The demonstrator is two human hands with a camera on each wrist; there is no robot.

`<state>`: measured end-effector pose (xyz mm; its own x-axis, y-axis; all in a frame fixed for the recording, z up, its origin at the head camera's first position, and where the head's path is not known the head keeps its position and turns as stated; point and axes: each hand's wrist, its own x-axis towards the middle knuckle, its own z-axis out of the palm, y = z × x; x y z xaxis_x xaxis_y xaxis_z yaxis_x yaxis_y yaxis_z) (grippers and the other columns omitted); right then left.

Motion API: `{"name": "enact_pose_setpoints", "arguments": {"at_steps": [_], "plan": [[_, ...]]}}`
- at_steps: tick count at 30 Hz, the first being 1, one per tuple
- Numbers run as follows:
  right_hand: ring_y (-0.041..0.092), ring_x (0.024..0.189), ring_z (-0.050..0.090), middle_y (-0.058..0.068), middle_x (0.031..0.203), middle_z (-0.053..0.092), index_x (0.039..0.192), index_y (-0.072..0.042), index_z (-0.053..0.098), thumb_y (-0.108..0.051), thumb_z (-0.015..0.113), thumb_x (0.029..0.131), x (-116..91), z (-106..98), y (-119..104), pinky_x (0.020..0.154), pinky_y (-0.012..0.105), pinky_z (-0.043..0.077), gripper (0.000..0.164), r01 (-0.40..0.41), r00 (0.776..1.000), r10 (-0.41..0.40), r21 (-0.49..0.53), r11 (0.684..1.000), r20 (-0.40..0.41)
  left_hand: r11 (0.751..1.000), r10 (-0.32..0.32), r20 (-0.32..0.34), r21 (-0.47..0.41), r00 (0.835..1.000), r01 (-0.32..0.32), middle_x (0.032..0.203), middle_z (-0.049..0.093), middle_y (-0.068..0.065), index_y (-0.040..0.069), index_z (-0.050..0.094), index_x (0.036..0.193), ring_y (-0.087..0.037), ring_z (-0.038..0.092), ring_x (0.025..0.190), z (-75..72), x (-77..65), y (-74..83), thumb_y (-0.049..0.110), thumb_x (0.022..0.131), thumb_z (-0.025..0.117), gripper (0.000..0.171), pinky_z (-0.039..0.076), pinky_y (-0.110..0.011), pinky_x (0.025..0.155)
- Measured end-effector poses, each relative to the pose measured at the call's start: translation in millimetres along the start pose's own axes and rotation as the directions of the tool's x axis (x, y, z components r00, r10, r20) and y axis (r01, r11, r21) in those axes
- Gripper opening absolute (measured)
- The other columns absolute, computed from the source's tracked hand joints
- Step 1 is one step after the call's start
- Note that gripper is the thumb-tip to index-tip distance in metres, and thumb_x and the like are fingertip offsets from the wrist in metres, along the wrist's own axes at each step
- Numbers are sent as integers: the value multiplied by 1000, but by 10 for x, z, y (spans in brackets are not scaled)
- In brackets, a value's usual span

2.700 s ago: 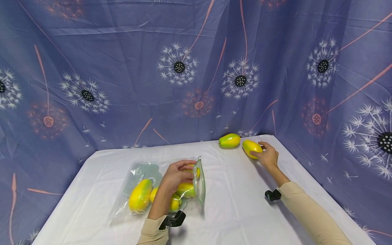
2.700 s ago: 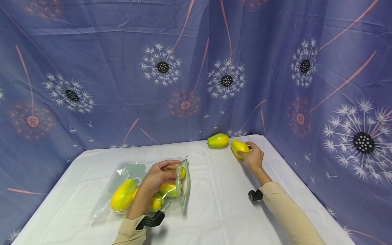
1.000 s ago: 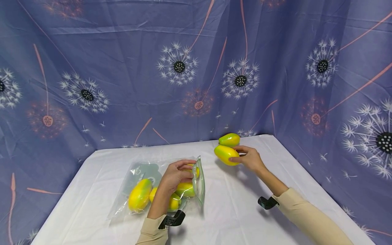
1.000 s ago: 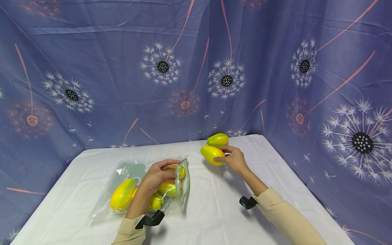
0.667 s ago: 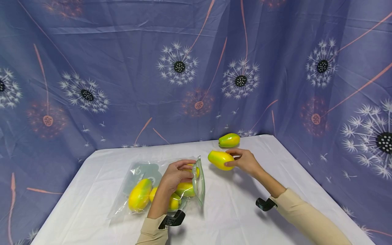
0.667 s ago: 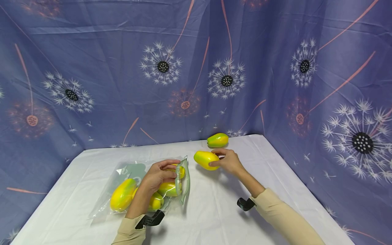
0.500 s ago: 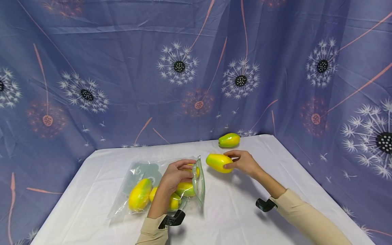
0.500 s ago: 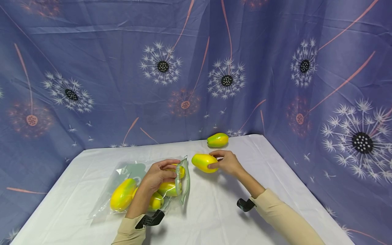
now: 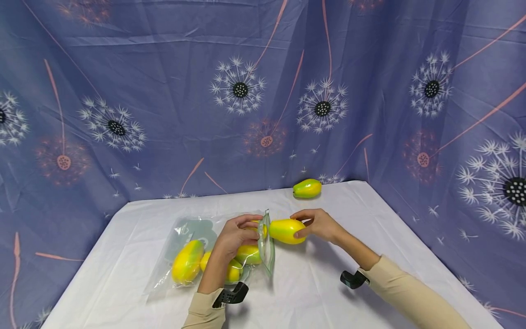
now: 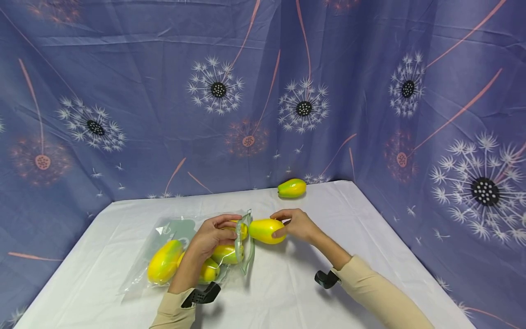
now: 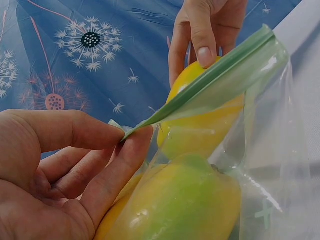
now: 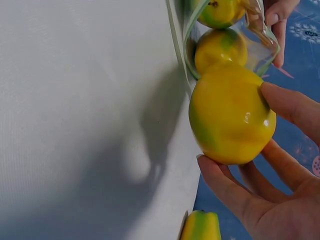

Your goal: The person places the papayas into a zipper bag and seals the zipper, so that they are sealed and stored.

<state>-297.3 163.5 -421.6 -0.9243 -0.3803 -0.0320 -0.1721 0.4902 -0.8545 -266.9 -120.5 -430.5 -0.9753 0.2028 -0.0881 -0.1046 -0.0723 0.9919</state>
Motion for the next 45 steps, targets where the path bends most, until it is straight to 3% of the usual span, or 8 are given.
{"name": "enact_pose_setpoints", "arguments": {"at_steps": [21,28,45], "plan": [[29,105,68,8,128,69,126,-13,72,-21,89,74,80,199,-53,96,46,56,55,1,999,0,-35,999,32,1000,-20,-27,-2,999,20,109,69,-17,-1,68,128,-18,67,79,17,26,1,-14,74,72,56,63,-32,67],[28,102,69,9,127,70,128,-7,70,-20,89,74,106,250,-59,93,43,57,59,11,1000,-10,-45,999,16,1000,-6,-27,-8,1000,6,104,70,-14,-1,69,127,-19,68,81,13,23,10,-16,74,70,55,63,-32,68],[28,102,70,12,128,69,128,-7,69,-21,89,74,176,443,-63,91,42,59,59,17,999,-18,-47,999,-26,1000,-22,-27,5,999,22,108,68,-14,1,68,129,-17,66,75,26,4,7,-12,77,72,53,63,-33,70]]}}
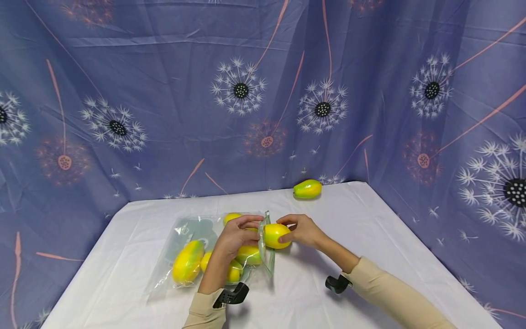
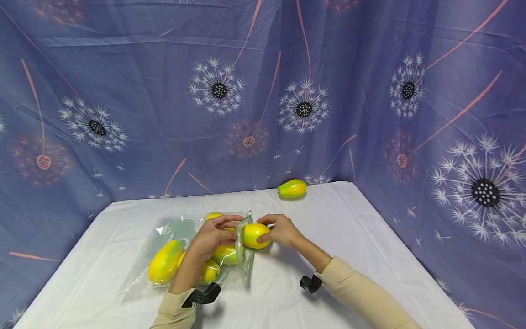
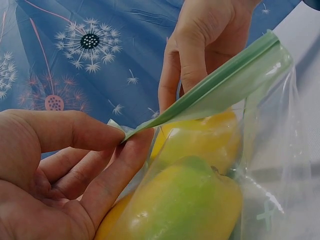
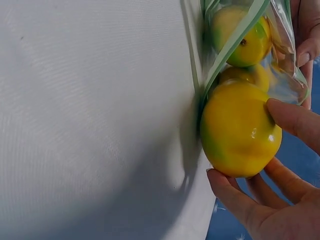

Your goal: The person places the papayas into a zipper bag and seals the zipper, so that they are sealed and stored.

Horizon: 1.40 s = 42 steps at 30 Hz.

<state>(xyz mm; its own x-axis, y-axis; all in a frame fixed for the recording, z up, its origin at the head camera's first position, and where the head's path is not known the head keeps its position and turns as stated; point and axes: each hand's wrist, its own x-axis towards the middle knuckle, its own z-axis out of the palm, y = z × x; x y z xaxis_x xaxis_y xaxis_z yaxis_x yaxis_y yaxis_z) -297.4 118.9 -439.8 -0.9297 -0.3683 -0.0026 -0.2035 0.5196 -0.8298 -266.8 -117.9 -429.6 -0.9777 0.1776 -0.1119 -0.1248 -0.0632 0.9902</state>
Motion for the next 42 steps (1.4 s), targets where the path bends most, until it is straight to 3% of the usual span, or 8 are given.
{"name": "enact_pose_setpoints", "arguments": {"at_steps": [18,30,36,42], "plan": [[25,93,72,10,119,72,119,-12,74,-20,90,73,57,133,-33,84,38,59,49,19,998,-18,7,1000,-65,1000,-11,-1,-1,1000,11,106,68,-12,3,70,127,-18,66,72,-12,-3,2,-11,78,72,51,63,-33,70],[27,102,69,14,122,70,132,-7,66,-25,89,76,-24,23,-22,81,38,61,64,-28,1000,28,-13,1000,3,1000,-15,-11,-1,1000,15,105,67,-12,3,70,126,-18,65,71,-2,-7,14,-11,77,72,51,63,-33,70],[20,90,70,13,107,73,131,-3,66,-20,88,77,-75,-33,6,74,43,63,61,-68,997,67,64,996,31,1000,-11,-12,12,1000,11,106,67,-12,2,69,128,-18,66,73,-3,-10,23,-11,77,72,53,63,-33,70],[17,78,71,13,100,75,121,-3,69,-17,87,77,-106,-7,51,70,41,63,49,-72,997,70,64,995,37,1000,-2,-2,6,1000,2,103,67,-11,1,69,128,-18,65,73,-5,-15,14,-13,77,71,53,63,-33,70]]}}
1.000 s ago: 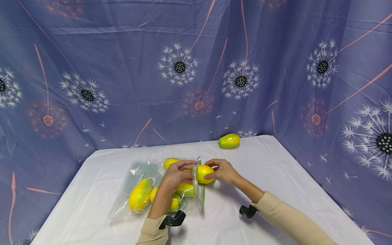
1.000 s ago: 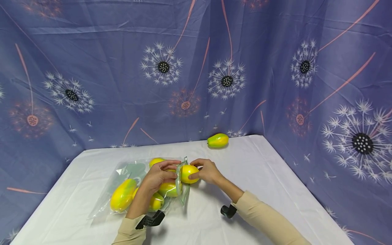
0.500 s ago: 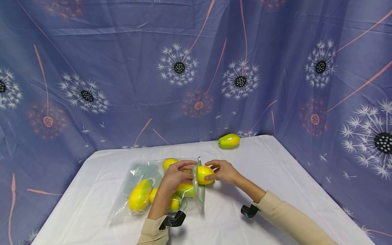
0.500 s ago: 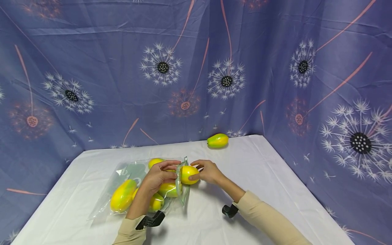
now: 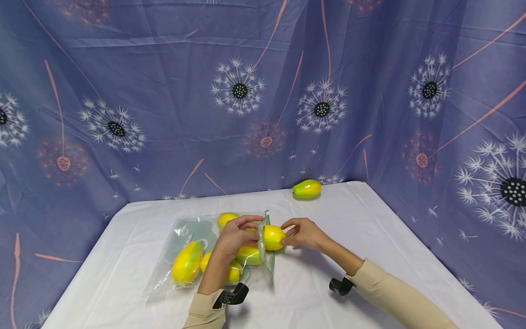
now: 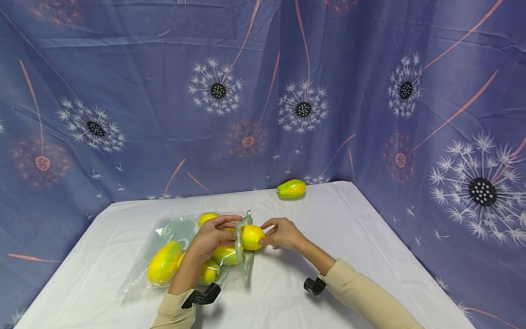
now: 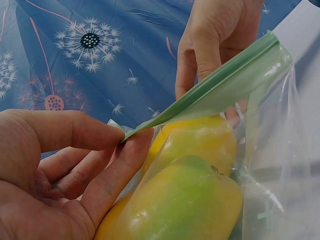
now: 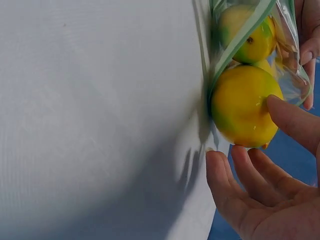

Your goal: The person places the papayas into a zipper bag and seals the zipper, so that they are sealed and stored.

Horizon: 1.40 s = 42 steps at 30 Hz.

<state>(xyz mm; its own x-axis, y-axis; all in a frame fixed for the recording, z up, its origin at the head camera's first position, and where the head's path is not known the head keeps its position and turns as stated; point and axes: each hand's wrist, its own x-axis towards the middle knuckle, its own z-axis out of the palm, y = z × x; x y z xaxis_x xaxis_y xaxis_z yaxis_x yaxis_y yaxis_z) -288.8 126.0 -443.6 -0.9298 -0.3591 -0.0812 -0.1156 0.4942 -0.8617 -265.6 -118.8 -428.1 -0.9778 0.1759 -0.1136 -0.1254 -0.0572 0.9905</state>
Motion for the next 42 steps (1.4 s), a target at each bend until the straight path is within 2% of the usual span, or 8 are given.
{"name": "enact_pose_setpoints", "arguments": {"at_steps": [8,16,22,30,35,42], "plan": [[19,77,72,13,99,75,122,-1,70,-17,87,78,39,71,-12,69,41,63,50,17,1000,-17,23,1000,-17,1000,-5,-2,-1,1000,5,105,68,-11,2,70,126,-18,66,75,4,8,-10,-12,77,72,51,63,-33,71],[33,80,73,17,96,76,127,0,68,-15,85,80,74,150,-28,69,43,63,52,23,999,-19,89,996,-44,1000,-10,9,-16,1000,11,104,67,-11,0,68,128,-18,67,72,-1,7,-6,-13,78,71,51,63,-32,69],[28,77,73,12,94,75,124,-4,71,-18,86,79,108,205,-25,70,39,63,49,-12,997,19,86,996,-78,1000,-9,10,-24,1000,10,102,68,-11,0,68,127,-19,68,74,-3,11,-5,-13,77,71,52,63,-33,69],[19,81,72,15,103,75,118,0,68,-16,84,81,119,249,-49,72,40,63,43,-31,996,43,141,990,-81,1000,0,22,-25,1000,0,103,69,-13,-1,67,129,-20,70,76,-14,22,-15,-13,78,70,53,63,-33,71],[19,86,72,16,109,74,117,0,66,-15,83,83,118,280,-49,73,38,63,41,-46,996,58,148,988,-74,1000,-2,14,-16,1000,2,103,69,-13,0,68,128,-19,69,75,-9,18,-14,-13,77,70,52,63,-33,70],[22,93,73,18,113,73,122,1,67,-13,81,84,124,282,-27,76,41,63,42,-18,997,29,157,987,-67,1000,2,10,-8,1000,-2,102,68,-12,-1,67,129,-18,68,74,-8,8,-2,-12,77,69,53,63,-32,69]]}}
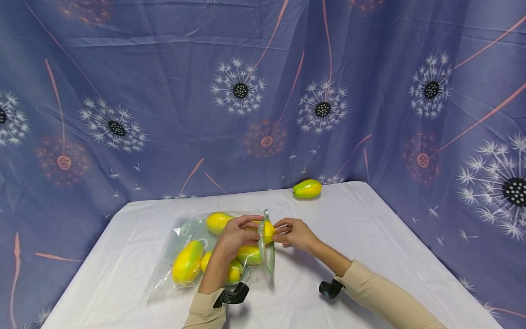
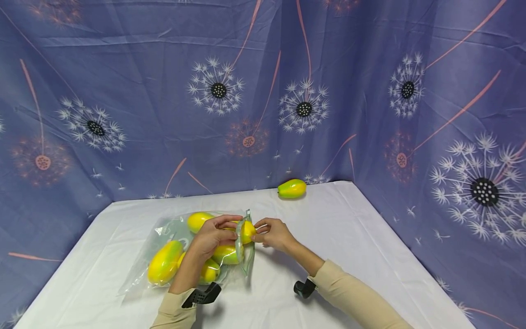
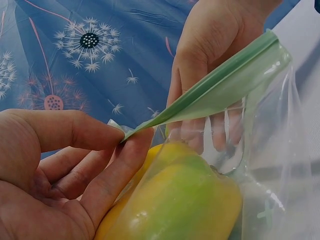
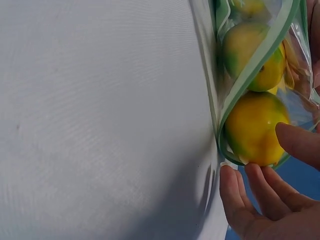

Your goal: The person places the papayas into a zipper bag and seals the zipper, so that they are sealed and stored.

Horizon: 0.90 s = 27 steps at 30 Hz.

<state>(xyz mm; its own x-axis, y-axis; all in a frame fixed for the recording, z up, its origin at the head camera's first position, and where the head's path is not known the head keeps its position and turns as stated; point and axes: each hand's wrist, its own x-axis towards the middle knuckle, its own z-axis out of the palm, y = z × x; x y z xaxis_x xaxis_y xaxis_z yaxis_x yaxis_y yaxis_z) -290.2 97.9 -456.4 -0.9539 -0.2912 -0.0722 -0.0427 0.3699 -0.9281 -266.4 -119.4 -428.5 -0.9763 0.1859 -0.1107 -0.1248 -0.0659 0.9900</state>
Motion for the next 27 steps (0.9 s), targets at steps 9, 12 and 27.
{"name": "enact_pose_setpoints", "arguments": {"at_steps": [9,12,27], "plan": [[20,89,73,17,112,74,129,-2,66,-13,81,85,-3,26,21,75,40,63,48,-6,999,5,27,1000,34,1000,3,14,-5,1000,-3,105,68,-13,-3,65,131,-17,68,73,-5,-4,3,-13,78,69,54,63,-32,69],[20,90,73,17,113,73,130,-1,65,-12,81,84,-2,36,12,76,40,63,50,-8,999,6,39,999,43,1000,2,25,-9,1000,-2,106,67,-15,-4,63,133,-17,68,72,-1,-4,5,-13,79,68,55,63,-32,69],[21,98,73,20,117,72,129,2,64,-3,80,81,11,131,7,76,38,63,51,-8,997,2,88,996,72,999,3,35,-33,999,-2,102,70,-13,-3,65,131,-19,70,71,-29,5,-14,-13,79,68,53,63,-33,69]]}}
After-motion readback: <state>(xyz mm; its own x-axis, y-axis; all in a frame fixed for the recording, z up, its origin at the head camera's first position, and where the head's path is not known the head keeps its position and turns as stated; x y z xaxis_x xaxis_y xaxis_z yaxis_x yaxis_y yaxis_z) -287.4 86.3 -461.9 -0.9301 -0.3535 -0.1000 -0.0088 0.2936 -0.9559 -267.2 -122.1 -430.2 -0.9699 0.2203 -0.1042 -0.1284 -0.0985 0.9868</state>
